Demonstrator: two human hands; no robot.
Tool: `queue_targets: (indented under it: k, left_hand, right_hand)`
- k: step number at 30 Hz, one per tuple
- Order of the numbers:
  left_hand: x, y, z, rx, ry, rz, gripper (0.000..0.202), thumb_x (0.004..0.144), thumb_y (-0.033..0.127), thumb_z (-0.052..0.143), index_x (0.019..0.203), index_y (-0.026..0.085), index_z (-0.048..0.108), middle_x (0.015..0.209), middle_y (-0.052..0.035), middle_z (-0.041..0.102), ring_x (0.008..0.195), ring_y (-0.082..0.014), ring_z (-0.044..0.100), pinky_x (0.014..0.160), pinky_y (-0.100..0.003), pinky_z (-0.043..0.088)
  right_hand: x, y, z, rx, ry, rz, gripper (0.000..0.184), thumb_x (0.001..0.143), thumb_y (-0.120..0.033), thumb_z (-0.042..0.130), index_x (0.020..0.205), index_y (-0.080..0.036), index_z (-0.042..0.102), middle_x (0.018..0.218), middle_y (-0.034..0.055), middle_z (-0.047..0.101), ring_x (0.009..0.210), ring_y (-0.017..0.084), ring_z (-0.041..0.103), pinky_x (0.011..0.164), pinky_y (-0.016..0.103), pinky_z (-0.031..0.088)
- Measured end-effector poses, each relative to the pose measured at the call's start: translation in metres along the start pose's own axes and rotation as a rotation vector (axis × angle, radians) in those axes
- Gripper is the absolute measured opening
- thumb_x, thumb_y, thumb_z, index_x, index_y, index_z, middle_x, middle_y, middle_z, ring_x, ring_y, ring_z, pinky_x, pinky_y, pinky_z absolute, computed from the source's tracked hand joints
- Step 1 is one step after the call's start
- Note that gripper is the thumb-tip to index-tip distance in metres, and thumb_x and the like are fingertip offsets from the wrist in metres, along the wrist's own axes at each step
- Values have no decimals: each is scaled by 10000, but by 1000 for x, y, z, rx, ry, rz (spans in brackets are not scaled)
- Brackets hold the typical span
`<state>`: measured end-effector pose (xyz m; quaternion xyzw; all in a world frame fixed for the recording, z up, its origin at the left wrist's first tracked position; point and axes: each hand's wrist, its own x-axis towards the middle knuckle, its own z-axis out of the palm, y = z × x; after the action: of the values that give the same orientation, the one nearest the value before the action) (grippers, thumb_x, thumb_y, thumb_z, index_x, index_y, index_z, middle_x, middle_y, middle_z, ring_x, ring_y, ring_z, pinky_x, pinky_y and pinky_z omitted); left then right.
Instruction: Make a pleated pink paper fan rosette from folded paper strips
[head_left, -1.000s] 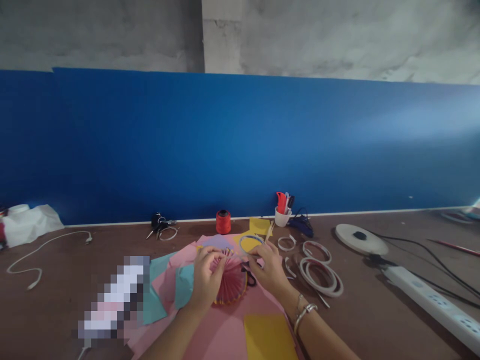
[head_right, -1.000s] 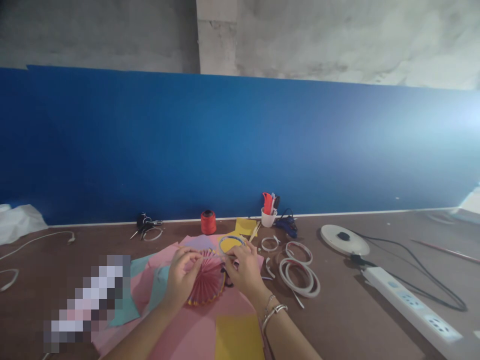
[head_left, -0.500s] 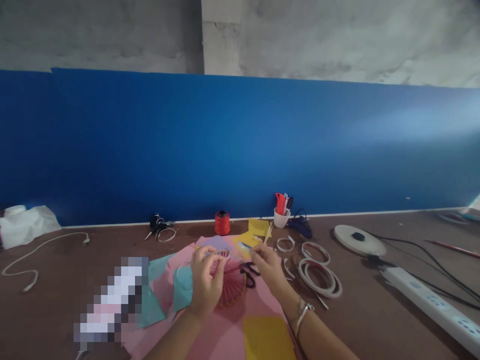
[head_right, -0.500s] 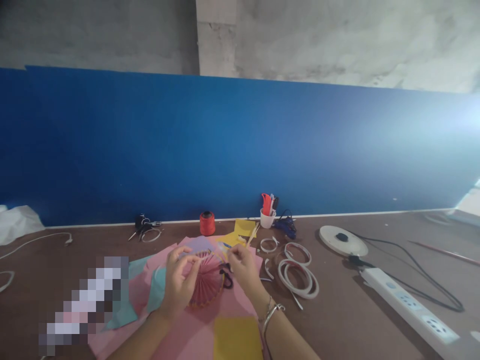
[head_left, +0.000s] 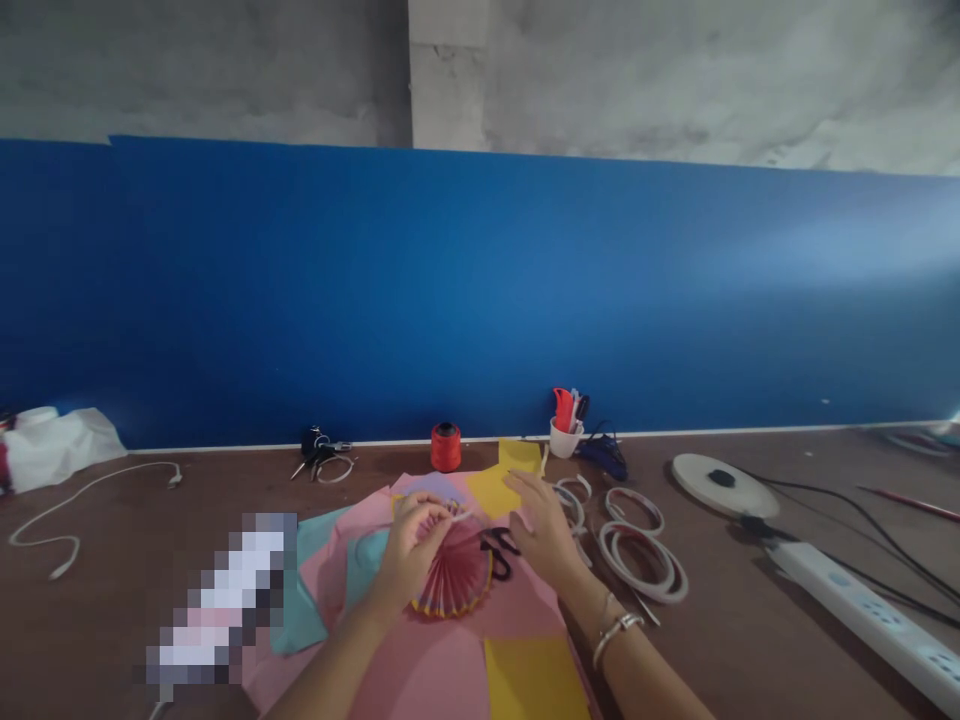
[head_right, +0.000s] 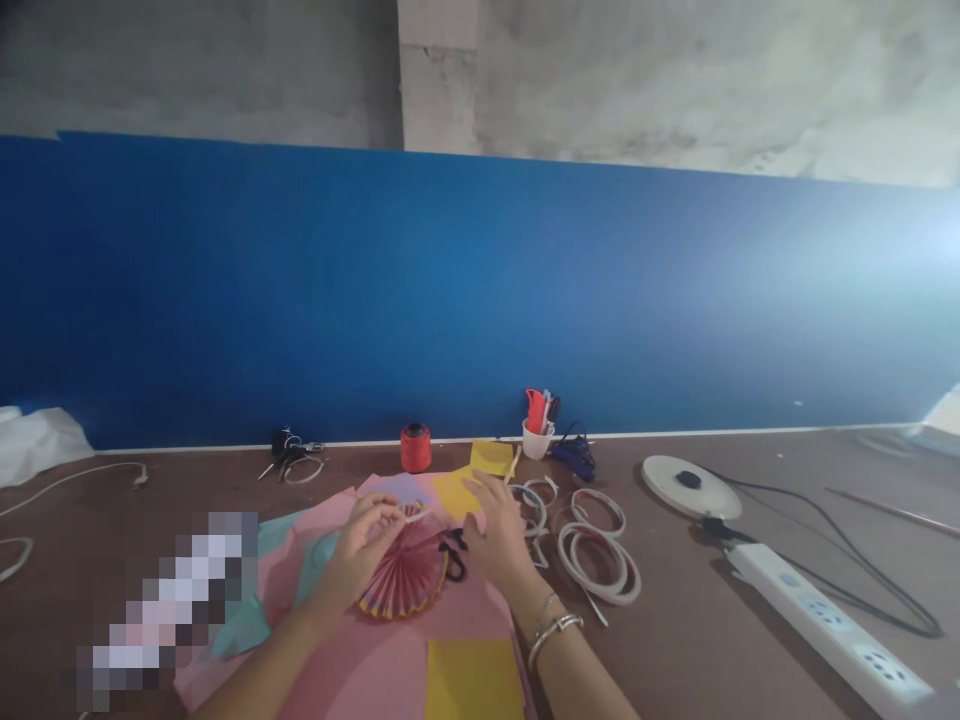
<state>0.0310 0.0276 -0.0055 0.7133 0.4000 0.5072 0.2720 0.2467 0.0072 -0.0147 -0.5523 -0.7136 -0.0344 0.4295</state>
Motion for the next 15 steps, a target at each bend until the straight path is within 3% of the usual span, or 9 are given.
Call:
queue_targets:
  k: [3,6,8,12,15]
  left_hand:
    - [-1,6,0,6,-76,18,147,799,292,573,722,211,667,956,-67,596,971,-226,566,915,-391,432]
    - [-3,6,2,26,-132,32,154,808,301,579,734,217,685,984,-70,597,1002,-229,560,931,-389,424]
    - [-4,2,3,33,-128,29,145,810,300,576,792,226,700,1010,-69,599,1028,-226,556,941,-382,422]
    - [-1,-13,0,30,117,-85,358,810,226,524,1165,248,572,1162,-68,578,1020,-193,569,907,-366,455]
    - [0,-19,-2,133,203,-71,380,776,163,495,1148,209,557,1115,-86,617,1022,-212,572,903,-394,453]
  right_hand:
    - [1,-25,2,164,-43,-135,395,762,-143,529,1147,-219,568,1195,103,583,1125,249,500,937,425,393]
    - [0,-41,5,200,-66,-100,123,800,-162,546,883,-209,623,909,61,666,900,212,583,810,361,416]
    - [0,-42,4,168,-87,-75,115,818,-151,531,736,-202,594,743,26,649,769,186,582,757,333,394]
    - [1,-29,0,15,-32,31,154,832,-153,486,701,-198,553,728,25,639,758,195,564,756,336,353]
    - [1,-21,0,-36,-53,67,103,843,-181,473,823,-201,572,851,48,661,854,222,567,788,349,346]
